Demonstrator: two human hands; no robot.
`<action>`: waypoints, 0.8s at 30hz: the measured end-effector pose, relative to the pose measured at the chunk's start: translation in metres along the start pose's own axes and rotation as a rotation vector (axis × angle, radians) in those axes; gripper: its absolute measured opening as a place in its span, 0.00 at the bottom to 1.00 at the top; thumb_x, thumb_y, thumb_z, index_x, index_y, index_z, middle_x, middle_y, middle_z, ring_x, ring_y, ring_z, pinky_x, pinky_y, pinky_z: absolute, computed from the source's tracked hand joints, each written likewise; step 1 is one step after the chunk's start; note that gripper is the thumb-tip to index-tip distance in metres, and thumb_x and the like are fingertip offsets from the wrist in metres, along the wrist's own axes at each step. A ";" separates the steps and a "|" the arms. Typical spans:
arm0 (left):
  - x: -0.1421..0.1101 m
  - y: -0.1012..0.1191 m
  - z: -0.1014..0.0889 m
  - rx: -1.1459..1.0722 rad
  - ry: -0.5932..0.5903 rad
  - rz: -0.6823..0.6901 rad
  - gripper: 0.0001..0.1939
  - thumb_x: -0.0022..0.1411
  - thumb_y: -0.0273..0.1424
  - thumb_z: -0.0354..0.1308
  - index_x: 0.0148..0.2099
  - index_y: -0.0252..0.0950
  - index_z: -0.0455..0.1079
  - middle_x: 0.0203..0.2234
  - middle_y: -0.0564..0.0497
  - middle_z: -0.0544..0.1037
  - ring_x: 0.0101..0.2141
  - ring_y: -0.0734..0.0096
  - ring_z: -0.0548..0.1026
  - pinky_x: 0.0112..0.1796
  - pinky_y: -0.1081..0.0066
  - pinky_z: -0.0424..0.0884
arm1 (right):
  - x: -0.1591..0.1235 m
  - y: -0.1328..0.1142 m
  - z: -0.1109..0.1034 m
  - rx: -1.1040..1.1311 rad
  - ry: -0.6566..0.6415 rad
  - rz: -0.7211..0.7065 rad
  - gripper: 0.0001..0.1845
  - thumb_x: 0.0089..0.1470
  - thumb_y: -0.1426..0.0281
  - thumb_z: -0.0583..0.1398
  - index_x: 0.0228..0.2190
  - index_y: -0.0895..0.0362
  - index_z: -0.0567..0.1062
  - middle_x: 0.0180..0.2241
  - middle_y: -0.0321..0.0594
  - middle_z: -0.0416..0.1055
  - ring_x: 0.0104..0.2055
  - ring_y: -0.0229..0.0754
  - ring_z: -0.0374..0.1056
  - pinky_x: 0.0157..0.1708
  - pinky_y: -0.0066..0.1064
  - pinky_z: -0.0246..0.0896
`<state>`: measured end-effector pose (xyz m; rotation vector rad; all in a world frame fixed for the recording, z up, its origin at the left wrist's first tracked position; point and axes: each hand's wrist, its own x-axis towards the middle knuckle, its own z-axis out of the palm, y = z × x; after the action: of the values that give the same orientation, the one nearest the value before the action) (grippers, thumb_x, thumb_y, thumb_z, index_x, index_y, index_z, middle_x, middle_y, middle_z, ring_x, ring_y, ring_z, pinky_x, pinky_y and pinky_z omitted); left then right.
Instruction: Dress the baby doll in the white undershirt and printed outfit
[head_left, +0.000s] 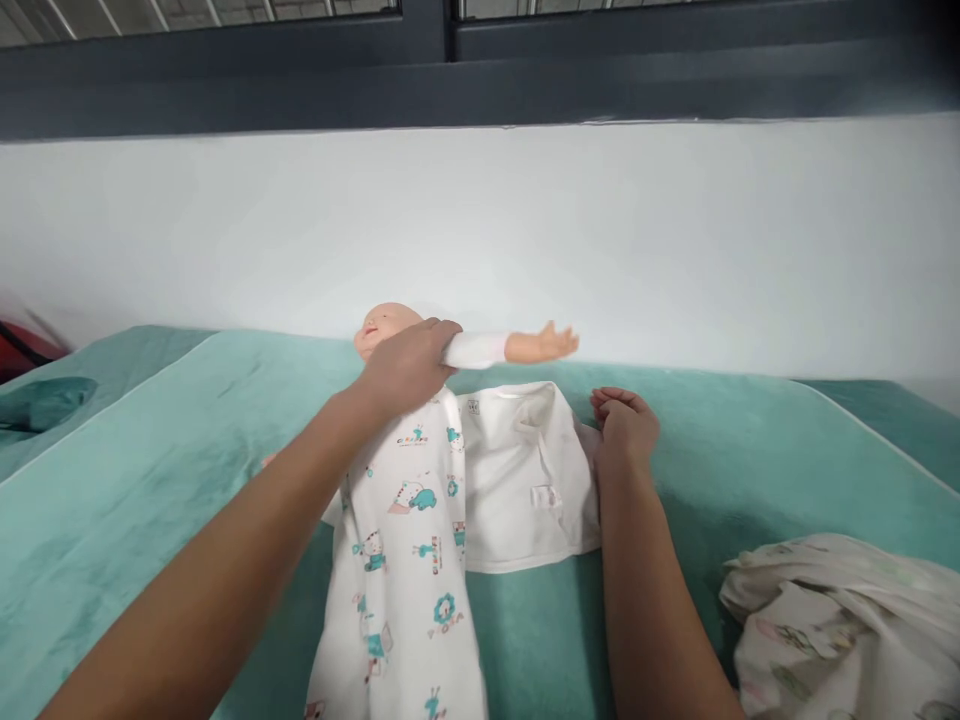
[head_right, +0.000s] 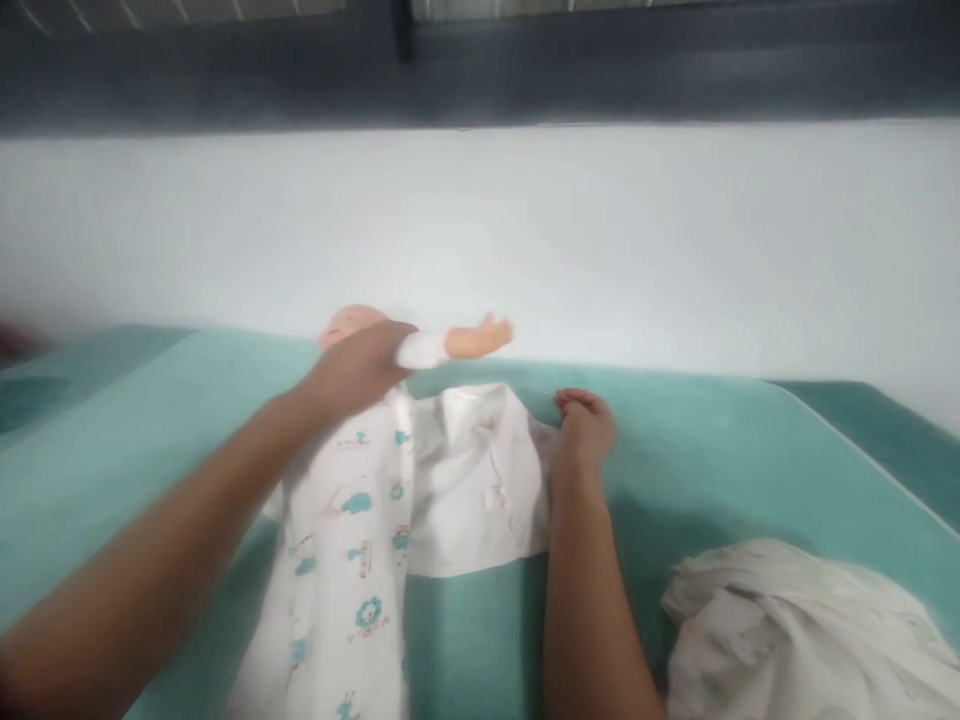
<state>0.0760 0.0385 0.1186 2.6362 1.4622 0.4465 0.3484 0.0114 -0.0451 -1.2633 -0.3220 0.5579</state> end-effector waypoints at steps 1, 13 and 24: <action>0.002 0.002 0.005 0.014 0.007 0.001 0.10 0.62 0.31 0.52 0.44 0.38 0.71 0.39 0.47 0.78 0.36 0.64 0.74 0.32 0.69 0.62 | 0.000 0.000 0.000 0.003 -0.009 -0.013 0.16 0.30 0.77 0.54 0.26 0.56 0.74 0.26 0.35 0.74 0.31 0.38 0.72 0.30 0.28 0.67; -0.030 0.014 0.051 -0.087 0.075 -0.090 0.15 0.67 0.36 0.49 0.51 0.40 0.71 0.48 0.48 0.78 0.50 0.57 0.74 0.48 0.60 0.68 | -0.030 -0.026 0.025 -0.178 -0.259 -0.445 0.07 0.48 0.67 0.59 0.32 0.55 0.75 0.33 0.38 0.75 0.39 0.43 0.72 0.46 0.39 0.65; -0.093 -0.041 0.080 -0.452 0.426 -0.356 0.13 0.66 0.41 0.52 0.46 0.39 0.68 0.47 0.47 0.71 0.50 0.63 0.70 0.54 0.62 0.65 | -0.114 -0.019 0.062 -0.606 -0.973 -0.573 0.17 0.50 0.54 0.65 0.36 0.51 0.71 0.56 0.43 0.68 0.60 0.54 0.59 0.61 0.53 0.42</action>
<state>0.0203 -0.0129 0.0140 1.9563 1.6474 1.1854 0.2266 -0.0062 -0.0013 -1.2975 -1.7103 0.5541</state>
